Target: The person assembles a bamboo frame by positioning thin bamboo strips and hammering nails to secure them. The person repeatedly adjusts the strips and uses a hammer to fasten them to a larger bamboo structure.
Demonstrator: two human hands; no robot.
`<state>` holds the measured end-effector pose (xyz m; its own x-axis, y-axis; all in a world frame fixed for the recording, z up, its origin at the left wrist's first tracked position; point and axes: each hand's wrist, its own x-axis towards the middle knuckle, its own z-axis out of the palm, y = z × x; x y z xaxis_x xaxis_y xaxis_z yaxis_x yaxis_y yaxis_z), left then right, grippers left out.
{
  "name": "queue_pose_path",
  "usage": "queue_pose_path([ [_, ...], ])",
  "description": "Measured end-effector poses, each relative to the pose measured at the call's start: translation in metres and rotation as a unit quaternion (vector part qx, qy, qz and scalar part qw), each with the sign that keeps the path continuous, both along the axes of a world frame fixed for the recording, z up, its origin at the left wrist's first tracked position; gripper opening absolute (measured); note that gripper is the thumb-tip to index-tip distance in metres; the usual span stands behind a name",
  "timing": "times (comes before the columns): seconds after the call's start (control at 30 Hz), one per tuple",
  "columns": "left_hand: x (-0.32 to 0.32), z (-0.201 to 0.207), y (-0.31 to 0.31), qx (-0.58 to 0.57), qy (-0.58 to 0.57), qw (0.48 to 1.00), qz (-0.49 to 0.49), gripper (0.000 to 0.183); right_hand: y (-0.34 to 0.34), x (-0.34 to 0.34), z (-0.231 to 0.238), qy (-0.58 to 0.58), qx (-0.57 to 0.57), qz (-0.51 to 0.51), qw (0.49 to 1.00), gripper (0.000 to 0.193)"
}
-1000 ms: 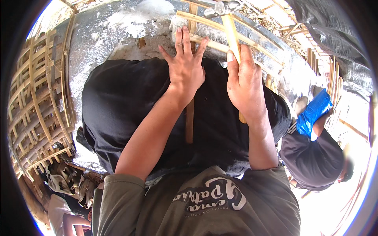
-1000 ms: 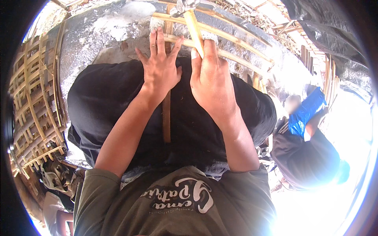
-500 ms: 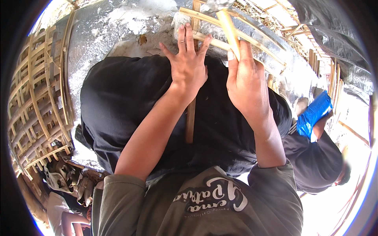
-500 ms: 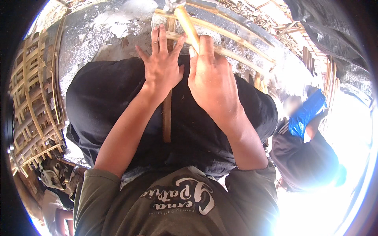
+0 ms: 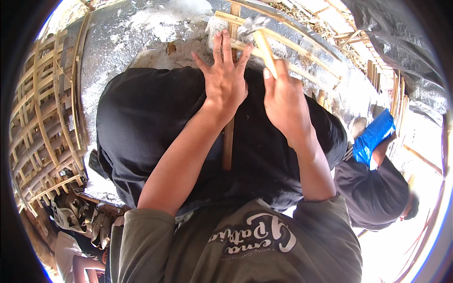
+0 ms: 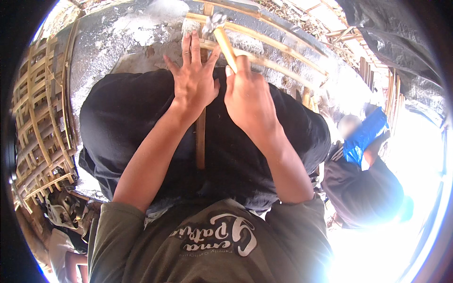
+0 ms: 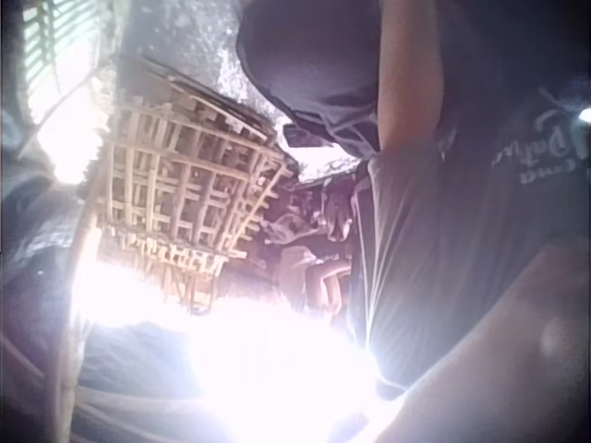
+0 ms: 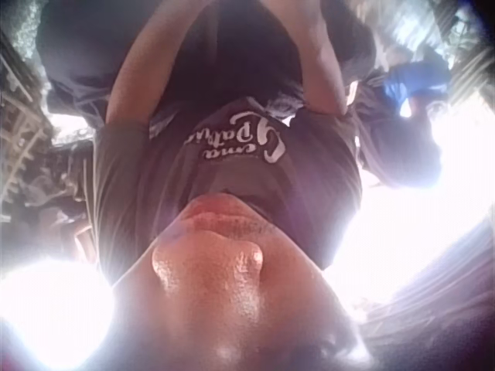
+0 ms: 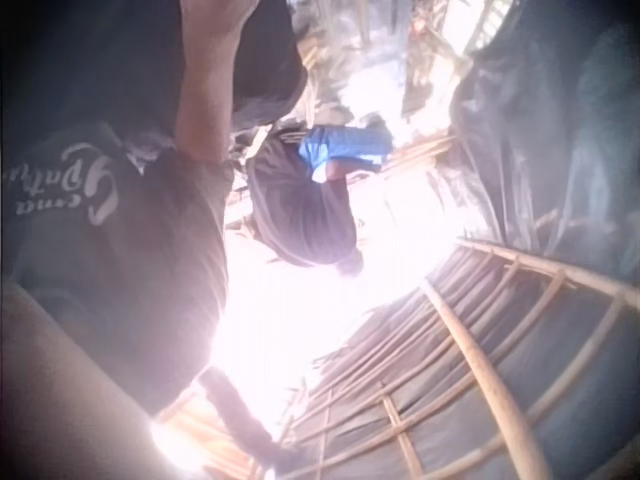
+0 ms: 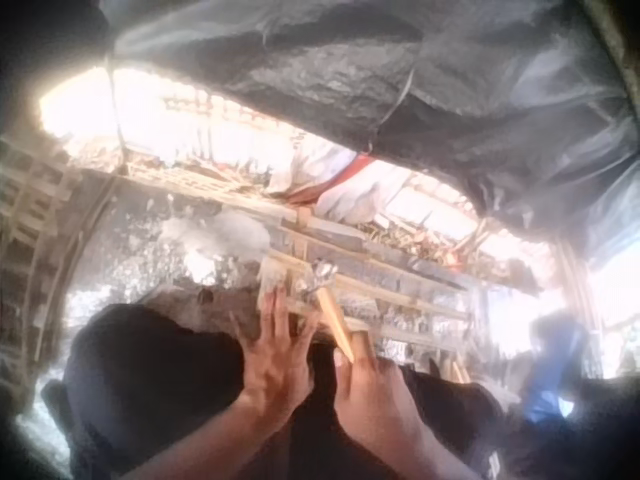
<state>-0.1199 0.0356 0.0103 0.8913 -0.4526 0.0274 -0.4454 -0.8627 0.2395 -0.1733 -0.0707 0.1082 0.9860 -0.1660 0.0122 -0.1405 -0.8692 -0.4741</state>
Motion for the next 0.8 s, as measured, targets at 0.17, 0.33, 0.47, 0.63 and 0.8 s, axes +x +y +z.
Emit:
queue_pose_path([
  [0.17, 0.001, 0.0, -0.003, -0.01, -0.016, 1.0, -0.006, 0.067, 0.0, -0.012, -0.001, -0.102, 0.001, -0.073, 0.992, 0.018],
  [0.33, -0.001, -0.001, -0.001, -0.024, -0.003, 1.0, -0.006, 0.068, 0.004, -0.006, -0.008, -0.038, 0.059, -0.043, 0.997, 0.021],
  [0.47, -0.001, -0.004, -0.003, -0.031, -0.018, 0.999, -0.01, 0.068, 0.009, -0.013, -0.017, -0.058, 0.035, -0.051, 0.996, 0.02],
  [0.63, -0.004, -0.004, 0.001, -0.014, -0.007, 1.0, -0.003, 0.067, 0.005, -0.01, 0.005, -0.044, -0.01, -0.057, 0.997, 0.019],
  [0.8, -0.002, -0.002, -0.004, 0.006, -0.021, 1.0, -0.008, 0.061, 0.004, -0.009, -0.009, -0.067, -0.007, -0.013, 0.998, 0.021],
])
